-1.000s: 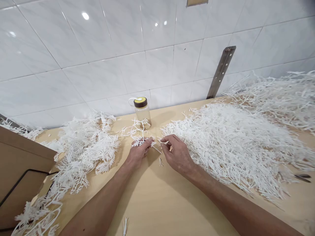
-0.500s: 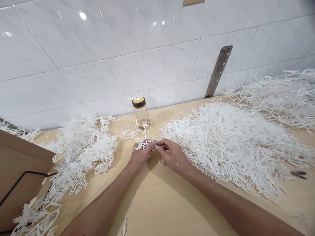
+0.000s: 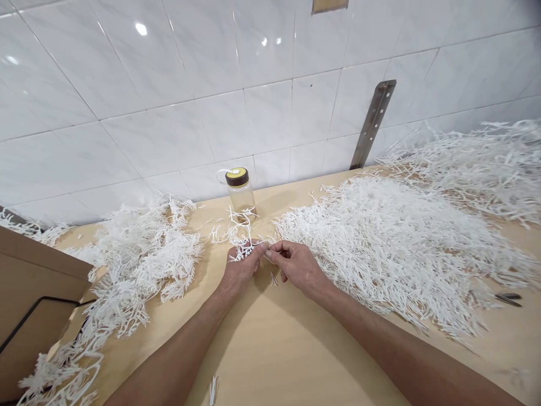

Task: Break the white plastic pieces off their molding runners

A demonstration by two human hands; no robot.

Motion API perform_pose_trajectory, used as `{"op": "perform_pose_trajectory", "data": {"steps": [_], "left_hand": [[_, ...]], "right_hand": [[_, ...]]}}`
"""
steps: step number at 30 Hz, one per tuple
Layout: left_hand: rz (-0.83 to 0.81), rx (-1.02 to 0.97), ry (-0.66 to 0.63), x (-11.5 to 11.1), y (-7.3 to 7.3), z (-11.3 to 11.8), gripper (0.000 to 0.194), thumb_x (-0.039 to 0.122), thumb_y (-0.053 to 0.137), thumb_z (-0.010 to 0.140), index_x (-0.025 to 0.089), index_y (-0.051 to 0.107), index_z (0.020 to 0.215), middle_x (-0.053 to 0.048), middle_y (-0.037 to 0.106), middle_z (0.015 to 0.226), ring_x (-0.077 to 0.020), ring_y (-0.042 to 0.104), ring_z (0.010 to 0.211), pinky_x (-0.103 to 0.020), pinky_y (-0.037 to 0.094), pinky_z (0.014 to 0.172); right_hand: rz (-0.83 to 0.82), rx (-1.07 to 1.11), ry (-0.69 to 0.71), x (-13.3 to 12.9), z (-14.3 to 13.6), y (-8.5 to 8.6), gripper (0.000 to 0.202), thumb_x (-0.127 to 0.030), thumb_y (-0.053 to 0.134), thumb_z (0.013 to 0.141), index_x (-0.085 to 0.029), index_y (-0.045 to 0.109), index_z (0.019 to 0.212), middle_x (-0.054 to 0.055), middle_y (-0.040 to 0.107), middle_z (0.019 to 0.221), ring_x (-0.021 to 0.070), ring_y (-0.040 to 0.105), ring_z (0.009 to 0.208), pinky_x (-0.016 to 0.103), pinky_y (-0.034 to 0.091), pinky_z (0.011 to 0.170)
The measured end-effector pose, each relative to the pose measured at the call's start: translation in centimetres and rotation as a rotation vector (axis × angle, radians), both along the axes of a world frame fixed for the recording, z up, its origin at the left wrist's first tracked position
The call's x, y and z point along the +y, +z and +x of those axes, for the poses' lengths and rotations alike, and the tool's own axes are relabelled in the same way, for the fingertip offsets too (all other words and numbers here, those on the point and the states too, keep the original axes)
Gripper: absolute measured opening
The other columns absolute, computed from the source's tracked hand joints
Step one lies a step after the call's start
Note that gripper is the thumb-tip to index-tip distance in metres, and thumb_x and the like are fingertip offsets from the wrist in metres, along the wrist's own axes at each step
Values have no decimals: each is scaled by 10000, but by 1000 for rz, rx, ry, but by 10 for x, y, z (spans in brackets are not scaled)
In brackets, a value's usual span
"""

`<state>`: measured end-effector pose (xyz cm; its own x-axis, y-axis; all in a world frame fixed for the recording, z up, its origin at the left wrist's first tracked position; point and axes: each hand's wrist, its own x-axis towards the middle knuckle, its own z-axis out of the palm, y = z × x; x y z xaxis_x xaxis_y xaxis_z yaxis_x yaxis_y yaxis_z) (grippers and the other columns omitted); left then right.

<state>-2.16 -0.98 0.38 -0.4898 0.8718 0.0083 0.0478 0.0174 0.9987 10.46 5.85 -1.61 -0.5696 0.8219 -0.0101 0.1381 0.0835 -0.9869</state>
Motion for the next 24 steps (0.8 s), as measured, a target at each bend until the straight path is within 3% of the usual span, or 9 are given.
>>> {"op": "perform_pose_trajectory", "data": {"steps": [8,16,20,24], "left_hand": [[-106,33,31,0,1,-1,454,497,753,711,189,481,517,61,368,405,-80,319,428,-246,248,447],[-94,45,2,-1,4,-1,458,513,750,705,187,482,527,58,384,407,-78,321,425,-245,243,447],[-85,-16,-16,-2,7,0,445,498,759,707,183,490,546,71,358,409,-69,301,421,-243,233,452],[-45,-34,16,-1,3,0,395,495,775,694,170,563,620,76,377,437,-66,312,425,-238,235,447]], "right_hand": [[342,-55,-84,-2,-2,-7,125,-291,580,819,-198,630,750,11,655,713,146,592,603,260,460,557],[446,-59,-94,-1,0,-10,56,-212,559,796,-196,589,751,2,630,709,139,564,616,266,447,583],[398,-51,-128,1,-1,-12,89,-260,580,817,-190,635,820,14,669,739,142,595,616,266,471,577],[179,-54,-71,3,-2,-9,155,-332,608,815,-191,672,820,7,681,718,109,551,446,243,446,441]]}}
